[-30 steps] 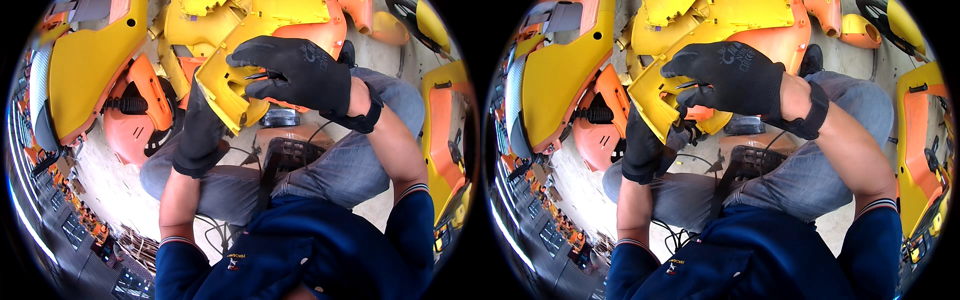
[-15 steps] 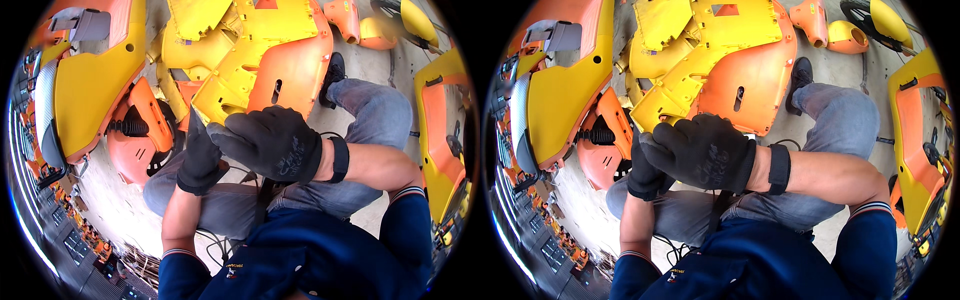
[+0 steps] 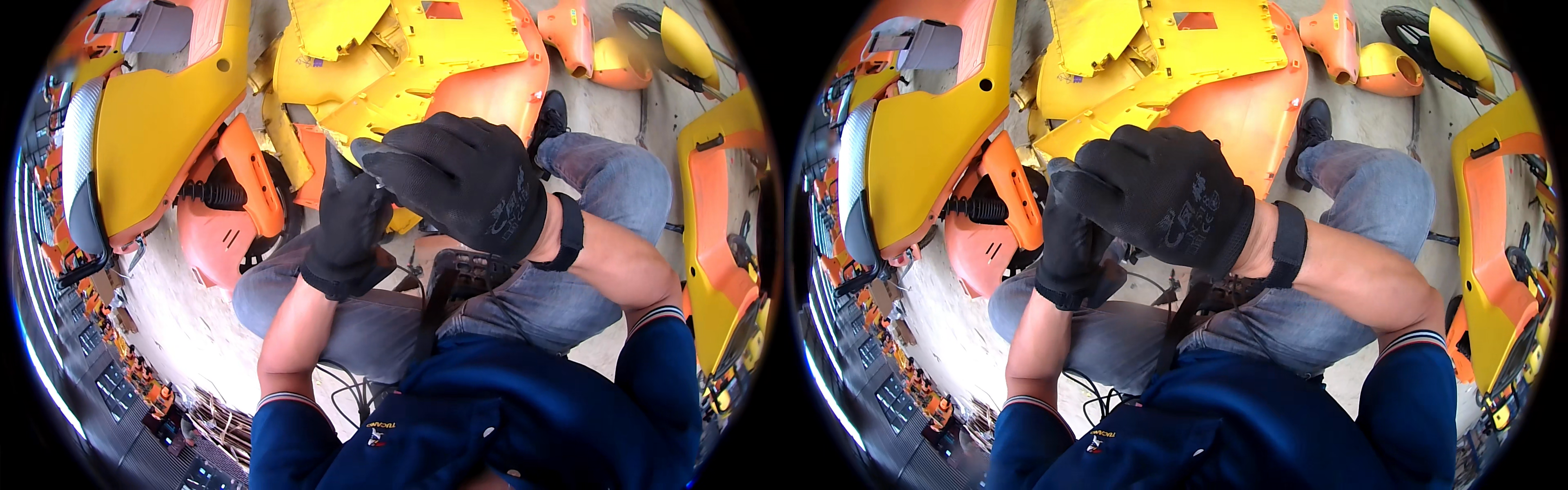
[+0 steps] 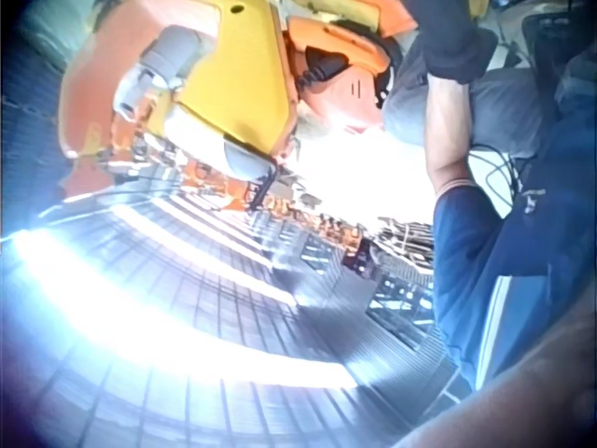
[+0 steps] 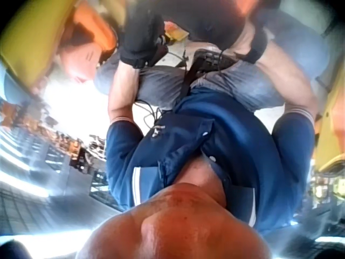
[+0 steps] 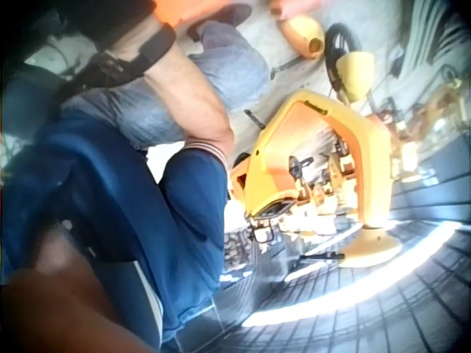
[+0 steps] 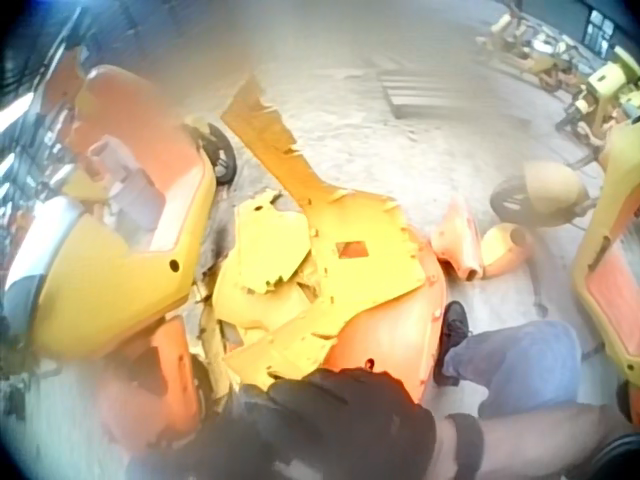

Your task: The person sits on the floor and uses a small tool to scrape and remove material from the edges of a yellow plastic motorcycle fairing. They repeatedly scrape specific areas and inspect the surface, surrounded by other orange and yellow plastic parts.

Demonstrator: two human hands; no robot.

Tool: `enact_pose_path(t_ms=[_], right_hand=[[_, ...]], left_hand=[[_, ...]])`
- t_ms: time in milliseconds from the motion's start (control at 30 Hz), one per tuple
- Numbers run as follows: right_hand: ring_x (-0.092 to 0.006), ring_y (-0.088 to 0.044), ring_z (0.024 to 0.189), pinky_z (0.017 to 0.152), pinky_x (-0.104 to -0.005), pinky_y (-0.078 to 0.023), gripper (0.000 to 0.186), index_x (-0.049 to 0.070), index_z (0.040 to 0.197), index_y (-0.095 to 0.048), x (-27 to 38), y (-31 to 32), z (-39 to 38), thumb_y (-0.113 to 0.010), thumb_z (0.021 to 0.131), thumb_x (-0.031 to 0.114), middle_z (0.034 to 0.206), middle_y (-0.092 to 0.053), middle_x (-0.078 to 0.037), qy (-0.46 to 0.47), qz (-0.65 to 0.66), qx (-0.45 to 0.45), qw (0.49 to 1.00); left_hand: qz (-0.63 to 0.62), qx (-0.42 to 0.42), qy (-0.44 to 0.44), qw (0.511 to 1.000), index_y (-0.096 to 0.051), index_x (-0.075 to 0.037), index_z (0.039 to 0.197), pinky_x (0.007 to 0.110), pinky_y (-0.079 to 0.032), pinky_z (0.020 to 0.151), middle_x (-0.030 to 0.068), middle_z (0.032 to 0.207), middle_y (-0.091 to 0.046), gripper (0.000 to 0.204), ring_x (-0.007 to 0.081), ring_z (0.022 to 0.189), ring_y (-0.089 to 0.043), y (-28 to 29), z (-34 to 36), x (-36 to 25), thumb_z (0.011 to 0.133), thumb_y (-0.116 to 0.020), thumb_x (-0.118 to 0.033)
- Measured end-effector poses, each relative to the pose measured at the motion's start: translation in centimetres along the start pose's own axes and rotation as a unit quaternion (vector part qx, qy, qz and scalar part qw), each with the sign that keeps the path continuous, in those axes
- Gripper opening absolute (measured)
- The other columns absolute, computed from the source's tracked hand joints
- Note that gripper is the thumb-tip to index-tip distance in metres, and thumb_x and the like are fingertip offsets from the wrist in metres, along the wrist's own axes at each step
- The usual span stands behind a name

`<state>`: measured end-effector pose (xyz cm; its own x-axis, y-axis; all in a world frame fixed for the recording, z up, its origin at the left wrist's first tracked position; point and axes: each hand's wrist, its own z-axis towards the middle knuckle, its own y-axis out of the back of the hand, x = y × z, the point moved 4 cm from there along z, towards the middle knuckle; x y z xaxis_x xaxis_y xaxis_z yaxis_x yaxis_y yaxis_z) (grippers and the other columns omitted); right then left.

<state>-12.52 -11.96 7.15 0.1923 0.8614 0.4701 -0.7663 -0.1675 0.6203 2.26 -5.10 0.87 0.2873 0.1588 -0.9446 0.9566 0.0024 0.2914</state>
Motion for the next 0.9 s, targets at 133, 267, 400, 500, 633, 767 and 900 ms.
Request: enact_pose_path(t_ms=[133,267,400,500,633,767,900], right_hand=[[-0.0216,-0.068,0.08,0.072,-0.0289,-0.055,0.035,0.002,0.116,-0.065,-3.8,3.2,2.9,-0.072,0.082,0.003,0.096,-0.066,-0.012,-0.054,0.011,-0.081,0.995],[-0.0142,-0.068,0.081,0.072,-0.0244,-0.054,0.033,0.003,0.117,-0.065,-3.7,2.5,1.9,-0.071,0.085,0.003,0.103,-0.068,-0.009,-0.108,0.05,-0.019,0.993],[-0.0218,-0.068,0.085,0.075,-0.0297,-0.054,0.032,0.003,0.114,-0.066,-6.0,3.2,1.9,-0.071,0.082,0.005,0.1,-0.069,-0.011,-0.182,0.153,-0.097,0.966],[-0.0191,-0.068,0.083,0.073,-0.0278,-0.055,0.03,0.003,0.114,-0.066,-6.6,2.8,1.2,-0.069,0.084,0.006,0.099,-0.068,-0.011,-0.145,0.134,-0.112,0.974],[-0.0165,-0.067,0.085,0.076,-0.027,-0.053,0.032,0.002,0.117,-0.064,-6.3,3.2,1.0,-0.068,0.085,0.004,0.098,-0.066,-0.01,-0.181,0.141,-0.071,0.971],[-0.013,-0.065,0.087,0.078,-0.0259,-0.052,0.033,0.001,0.118,-0.062,-6.1,3.3,1.0,-0.067,0.086,0.003,0.1,-0.064,-0.008,-0.249,0.183,-0.039,0.95],[-0.0132,-0.065,0.085,0.075,-0.026,-0.052,0.032,0.001,0.116,-0.063,-5.9,2.7,0.6,-0.069,0.084,0.004,0.101,-0.063,-0.009,-0.24,0.178,-0.009,0.954]], left_hand=[[-0.266,0.042,0.144,0.952,-0.044,-0.008,0.121,0.02,-0.047,0.068,0.0051,0.109,-0.053,0.041,0.0091,0.085,-0.055,-3.2,-1.7,1.6,0.082,-0.055,0.002],[-0.334,-0.009,0.125,0.934,-0.047,-0.003,0.122,0.026,-0.05,0.079,0.007,0.121,-0.051,0.044,0.0131,0.091,-0.059,-1.1,1.1,-0.7,0.079,-0.056,0.005],[-0.219,0.007,0.115,0.969,-0.043,-0.004,0.129,0.025,-0.051,0.074,0.0063,0.119,-0.049,0.047,0.0137,0.093,-0.061,0.1,0.8,-2.3,0.085,-0.056,0.003],[-0.199,-0.038,0.082,0.976,-0.046,-0.003,0.128,0.027,-0.051,0.079,0.008,0.127,-0.049,0.052,0.0139,0.095,-0.06,0.6,1.0,-3.3,0.08,-0.06,0.008],[-0.078,-0.054,-0.023,0.995,-0.045,-0.002,0.128,0.027,-0.051,0.084,0.0096,0.125,-0.047,0.053,0.0164,0.105,-0.056,1.4,1.2,-2.3,0.079,-0.062,0.009],[0.099,-0.083,-0.166,0.978,-0.047,-0.001,0.122,0.029,-0.048,0.09,0.0135,0.12,-0.046,0.05,0.0221,0.112,-0.052,2.0,1.5,-2.8,0.076,-0.064,0.01],[0.007,-0.105,-0.095,0.99,-0.048,0.0,0.124,0.029,-0.047,0.091,0.0099,0.121,-0.048,0.047,0.016,0.108,-0.053,2.5,1.1,-2.9,0.08,-0.061,0.008]])
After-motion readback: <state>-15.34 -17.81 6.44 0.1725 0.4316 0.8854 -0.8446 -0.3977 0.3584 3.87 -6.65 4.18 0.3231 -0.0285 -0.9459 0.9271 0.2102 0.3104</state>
